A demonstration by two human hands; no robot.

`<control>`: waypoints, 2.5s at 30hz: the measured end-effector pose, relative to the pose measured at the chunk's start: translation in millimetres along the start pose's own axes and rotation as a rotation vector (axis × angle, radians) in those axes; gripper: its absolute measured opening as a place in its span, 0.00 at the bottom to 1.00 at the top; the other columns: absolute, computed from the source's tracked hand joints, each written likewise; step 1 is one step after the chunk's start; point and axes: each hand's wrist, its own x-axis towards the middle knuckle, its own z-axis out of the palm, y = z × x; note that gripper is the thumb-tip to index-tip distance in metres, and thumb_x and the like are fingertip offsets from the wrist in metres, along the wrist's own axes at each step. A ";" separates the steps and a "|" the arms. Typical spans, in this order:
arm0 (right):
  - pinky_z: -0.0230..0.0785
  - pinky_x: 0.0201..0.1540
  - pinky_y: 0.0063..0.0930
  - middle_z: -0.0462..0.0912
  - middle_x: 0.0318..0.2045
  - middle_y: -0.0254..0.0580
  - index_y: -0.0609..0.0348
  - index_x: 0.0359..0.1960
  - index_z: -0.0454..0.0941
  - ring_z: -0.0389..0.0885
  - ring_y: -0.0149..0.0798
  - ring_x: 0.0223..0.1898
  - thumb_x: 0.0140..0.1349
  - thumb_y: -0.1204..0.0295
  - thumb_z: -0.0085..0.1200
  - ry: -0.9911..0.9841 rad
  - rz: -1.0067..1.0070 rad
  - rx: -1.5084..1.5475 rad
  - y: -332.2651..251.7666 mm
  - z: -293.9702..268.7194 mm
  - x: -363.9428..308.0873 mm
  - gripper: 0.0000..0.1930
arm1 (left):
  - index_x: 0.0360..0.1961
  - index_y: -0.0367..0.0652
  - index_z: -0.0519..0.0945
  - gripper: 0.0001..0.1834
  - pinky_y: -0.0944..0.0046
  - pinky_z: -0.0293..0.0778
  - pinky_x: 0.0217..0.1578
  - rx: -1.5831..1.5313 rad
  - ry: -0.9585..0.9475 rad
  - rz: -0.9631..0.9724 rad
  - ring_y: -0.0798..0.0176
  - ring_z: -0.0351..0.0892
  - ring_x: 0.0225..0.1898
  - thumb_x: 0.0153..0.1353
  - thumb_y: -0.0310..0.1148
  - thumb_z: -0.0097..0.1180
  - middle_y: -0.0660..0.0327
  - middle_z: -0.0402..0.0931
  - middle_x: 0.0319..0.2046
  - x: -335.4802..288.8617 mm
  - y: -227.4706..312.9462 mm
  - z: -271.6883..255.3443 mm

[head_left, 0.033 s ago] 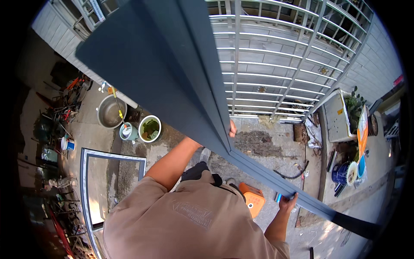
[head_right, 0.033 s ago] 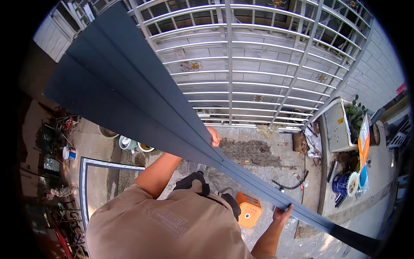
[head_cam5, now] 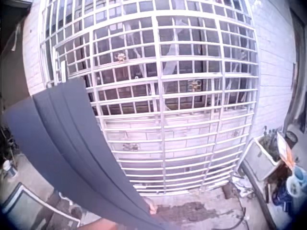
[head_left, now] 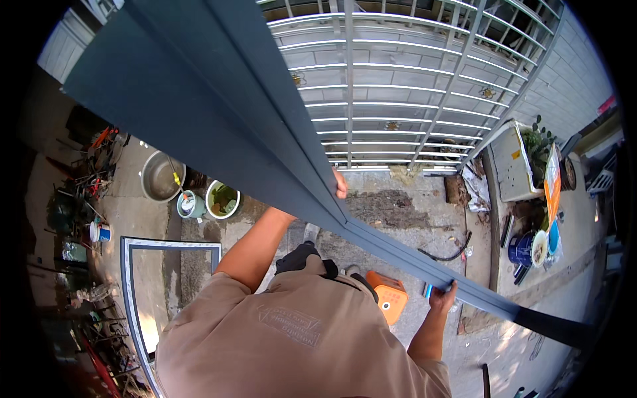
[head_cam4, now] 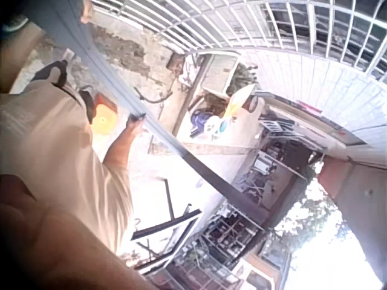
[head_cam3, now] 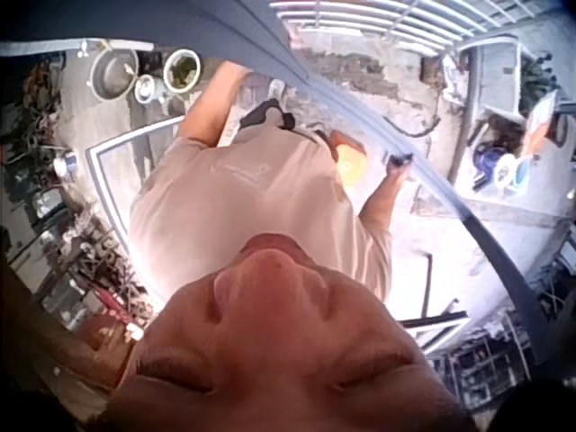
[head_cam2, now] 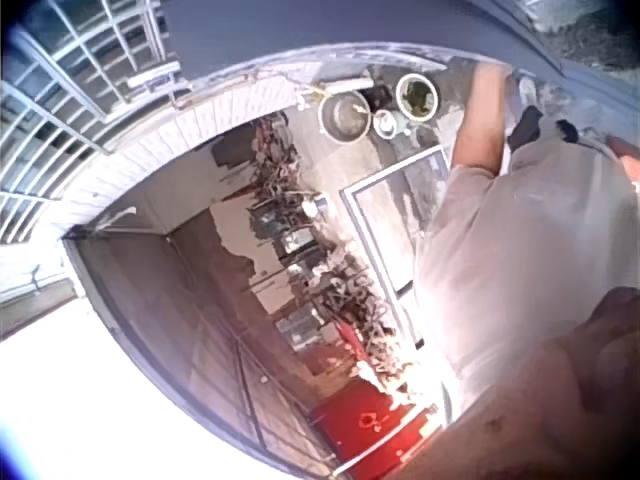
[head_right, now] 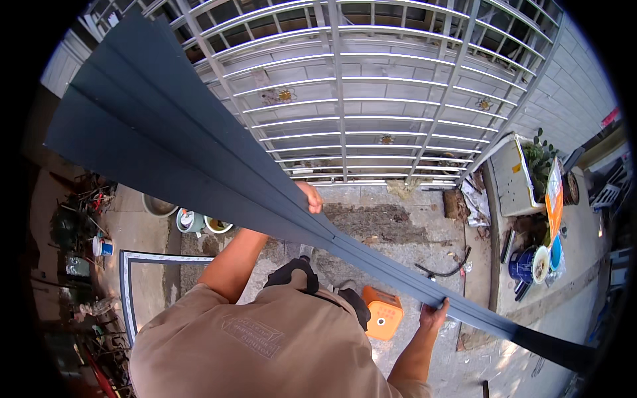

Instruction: The person picks up metal frame pieces from a table and ground, then aligns them and presses them together to assemble a large rectangular frame structure on a stand.

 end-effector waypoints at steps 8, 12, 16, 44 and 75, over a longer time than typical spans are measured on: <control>0.80 0.62 0.46 0.84 0.53 0.42 0.55 0.56 0.78 0.84 0.46 0.55 0.68 0.63 0.65 -0.085 -0.019 -0.181 91.6 144.2 -56.3 0.19 | 0.42 0.45 0.80 0.10 0.51 0.67 0.63 0.200 0.036 0.290 0.62 0.75 0.36 0.75 0.38 0.52 0.65 0.75 0.29 6.9 116.4 -71.1; 0.79 0.62 0.46 0.82 0.55 0.42 0.53 0.57 0.78 0.82 0.45 0.56 0.66 0.61 0.67 -0.096 0.015 -0.305 160.7 224.4 -78.6 0.21 | 0.43 0.47 0.81 0.09 0.53 0.63 0.65 0.199 0.056 0.339 0.65 0.72 0.35 0.76 0.38 0.51 0.68 0.72 0.28 2.4 168.5 -140.7; 0.79 0.59 0.43 0.82 0.53 0.40 0.51 0.57 0.78 0.82 0.43 0.54 0.65 0.59 0.68 -0.162 0.073 -0.392 227.9 291.5 -66.7 0.23 | 0.45 0.47 0.81 0.10 0.54 0.61 0.66 0.210 0.098 0.351 0.65 0.71 0.35 0.77 0.38 0.50 0.68 0.72 0.28 -11.8 213.2 -200.5; 0.77 0.59 0.46 0.82 0.48 0.41 0.54 0.53 0.78 0.83 0.44 0.48 0.66 0.60 0.67 -0.183 0.178 -0.617 395.2 487.0 57.5 0.19 | 0.48 0.42 0.82 0.12 0.51 0.61 0.73 0.116 0.296 0.315 0.61 0.71 0.42 0.74 0.37 0.52 0.64 0.74 0.35 24.2 198.9 -438.2; 0.74 0.59 0.55 0.87 0.49 0.59 0.60 0.41 0.89 0.84 0.62 0.54 0.76 0.46 0.40 -0.692 -0.162 -2.384 376.4 139.4 14.2 0.32 | 0.79 0.33 0.57 0.41 0.54 0.61 0.72 0.813 1.240 -0.094 0.47 0.66 0.73 0.79 0.53 0.50 0.42 0.63 0.75 39.1 108.9 -433.3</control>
